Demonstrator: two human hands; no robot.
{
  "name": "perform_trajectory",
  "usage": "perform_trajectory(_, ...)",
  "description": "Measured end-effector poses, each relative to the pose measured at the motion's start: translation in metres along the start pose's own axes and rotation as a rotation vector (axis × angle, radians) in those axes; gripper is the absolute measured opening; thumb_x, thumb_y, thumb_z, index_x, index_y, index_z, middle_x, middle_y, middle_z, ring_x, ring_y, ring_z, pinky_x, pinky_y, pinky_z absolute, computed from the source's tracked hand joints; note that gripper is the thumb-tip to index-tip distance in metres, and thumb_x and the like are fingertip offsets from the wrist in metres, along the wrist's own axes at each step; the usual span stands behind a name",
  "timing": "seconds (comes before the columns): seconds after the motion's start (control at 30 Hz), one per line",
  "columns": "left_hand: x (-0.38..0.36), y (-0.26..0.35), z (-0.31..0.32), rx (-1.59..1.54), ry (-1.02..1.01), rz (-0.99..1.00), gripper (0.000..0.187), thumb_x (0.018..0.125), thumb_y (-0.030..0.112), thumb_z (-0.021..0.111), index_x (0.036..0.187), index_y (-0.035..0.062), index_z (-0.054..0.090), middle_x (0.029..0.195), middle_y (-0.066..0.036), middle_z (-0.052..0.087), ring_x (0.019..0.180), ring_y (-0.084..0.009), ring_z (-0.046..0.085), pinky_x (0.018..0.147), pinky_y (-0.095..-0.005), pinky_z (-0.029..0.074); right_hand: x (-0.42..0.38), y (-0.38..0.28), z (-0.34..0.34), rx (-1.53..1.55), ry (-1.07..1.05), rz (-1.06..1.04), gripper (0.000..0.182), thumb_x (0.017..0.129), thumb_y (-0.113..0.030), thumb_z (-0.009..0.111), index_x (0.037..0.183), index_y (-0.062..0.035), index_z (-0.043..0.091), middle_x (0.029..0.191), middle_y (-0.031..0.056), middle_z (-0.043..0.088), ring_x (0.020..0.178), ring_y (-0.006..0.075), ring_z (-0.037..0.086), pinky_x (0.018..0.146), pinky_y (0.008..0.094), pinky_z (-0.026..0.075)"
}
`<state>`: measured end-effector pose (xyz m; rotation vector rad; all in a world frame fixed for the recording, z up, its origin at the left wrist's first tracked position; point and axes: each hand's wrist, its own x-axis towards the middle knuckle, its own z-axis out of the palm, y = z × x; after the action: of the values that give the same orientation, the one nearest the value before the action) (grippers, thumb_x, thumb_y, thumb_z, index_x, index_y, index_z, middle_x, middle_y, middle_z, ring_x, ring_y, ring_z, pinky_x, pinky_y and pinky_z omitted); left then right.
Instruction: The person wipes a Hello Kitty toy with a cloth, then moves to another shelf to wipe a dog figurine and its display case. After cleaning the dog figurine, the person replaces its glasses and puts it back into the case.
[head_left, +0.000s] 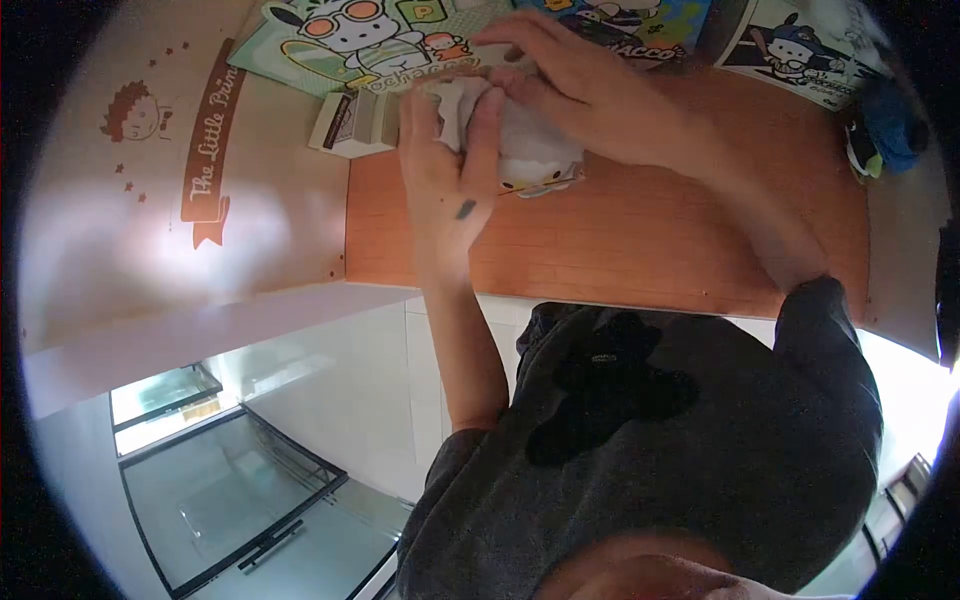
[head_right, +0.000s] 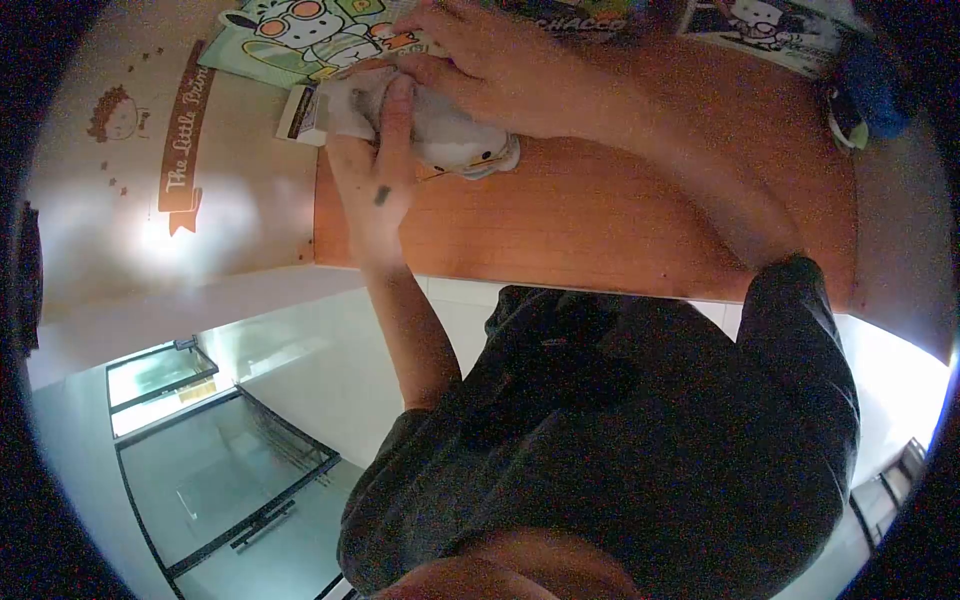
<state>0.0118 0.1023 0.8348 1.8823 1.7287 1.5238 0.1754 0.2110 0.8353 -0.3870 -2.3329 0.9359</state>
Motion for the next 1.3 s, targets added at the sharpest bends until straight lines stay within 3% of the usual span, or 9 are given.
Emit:
perform_trajectory(0.07,0.000,0.009,0.004,-0.187,0.012,-0.110,0.020,0.098,0.016,0.062,0.108,-0.0011,0.062,0.103,-0.016,0.064,0.094,-0.0325,0.060,0.084,-0.0407,0.048,-0.004,0.001,0.015,-0.162,0.309,-0.039,0.037,0.108,-0.035,0.050,0.134,-0.0093,0.057,0.121,0.0127,0.065,0.107,0.0278,0.069,0.087,0.0389,0.056)
perform_trajectory(0.3,0.004,0.000,0.002,0.091,0.062,0.070,0.028,0.102,0.025,0.058,0.109,-0.0021,0.061,0.099,-0.014,0.065,0.091,-0.0239,0.061,0.078,-0.0394,0.048,-0.005,-0.010,0.015,-0.118,0.249,0.086,0.041,0.109,-0.040,0.046,0.135,-0.0100,0.055,0.125,0.0144,0.060,0.112,0.0319,0.064,0.092,0.0404,0.052)
perform_trajectory(0.47,0.006,0.008,0.006,-0.648,0.318,-0.582,0.034,0.105,0.027,0.057,0.123,-0.0006,0.064,0.116,-0.011,0.065,0.106,-0.0194,0.061,0.087,-0.0347,0.051,-0.005,-0.008,0.016,-0.144,0.251,0.071,0.045,0.108,-0.045,0.045,0.135,-0.0098,0.054,0.127,0.0125,0.059,0.112,0.0319,0.064,0.091,0.0416,0.052)
perform_trajectory(0.7,-0.043,-0.139,0.016,-0.386,0.113,-0.207,0.035,0.105,0.028,0.057,0.127,0.0013,0.062,0.122,-0.009,0.064,0.108,-0.0170,0.061,0.083,-0.0345,0.054,-0.005,-0.010,0.018,-0.260,0.263,0.086,0.044,0.106,-0.044,0.049,0.132,-0.0092,0.056,0.129,0.0105,0.057,0.111,0.0321,0.064,0.092,0.0431,0.052)
perform_trajectory(0.77,-0.066,-0.152,0.016,-0.848,0.036,-0.670,0.055,0.103,0.042,0.059,0.140,0.0030,0.051,0.131,-0.011,0.061,0.121,-0.0253,0.061,0.103,-0.0414,0.052,-0.006,-0.005,0.021,-0.403,0.328,0.003,0.042,0.105,-0.043,0.052,0.130,-0.0097,0.057,0.128,0.0105,0.056,0.110,0.0327,0.064,0.091,0.0434,0.053)
perform_trajectory(0.9,-0.088,-0.148,0.013,-0.399,-0.254,-0.594,0.053,0.104,0.043,0.056,0.138,0.0029,0.052,0.132,-0.010,0.061,0.116,-0.0235,0.063,0.100,-0.0401,0.054,-0.003,0.003,0.021,-0.495,0.350,-0.063,0.037,0.104,-0.040,0.055,0.121,-0.0083,0.061,0.127,0.0101,0.057,0.108,0.0331,0.064,0.088,0.0442,0.053)
perform_trajectory(0.97,-0.086,-0.119,0.017,-0.607,0.069,-0.886,0.031,0.104,0.023,0.051,0.122,0.0007,0.062,0.107,-0.007,0.069,0.092,-0.0177,0.064,0.078,-0.0334,0.052,-0.002,0.005,0.020,-0.473,0.381,-0.110,0.041,0.103,-0.041,0.053,0.105,-0.0039,0.069,0.093,0.0170,0.071,0.088,0.0333,0.071,0.080,0.0498,0.056)
perform_trajectory(1.07,-0.100,-0.141,0.016,-0.240,-0.067,-0.610,0.031,0.104,0.021,0.048,0.122,-0.0003,0.061,0.109,-0.006,0.068,0.093,-0.0150,0.062,0.080,-0.0300,0.050,-0.003,0.007,0.014,-0.371,0.233,0.017,0.046,0.103,-0.046,0.051,0.095,-0.0038,0.068,0.082,0.0189,0.067,0.082,0.0402,0.067,0.075,0.0526,0.054)
perform_trajectory(1.3,-0.078,-0.111,0.012,-0.243,-0.213,-0.597,0.030,0.104,0.016,0.045,0.123,-0.0033,0.058,0.113,-0.007,0.066,0.102,-0.0179,0.058,0.087,-0.0309,0.047,0.000,0.017,-0.003,-0.357,0.089,0.066,0.044,0.102,-0.047,0.051,0.098,-0.0077,0.071,0.081,0.0203,0.069,0.076,0.0400,0.069,0.072,0.0523,0.054)
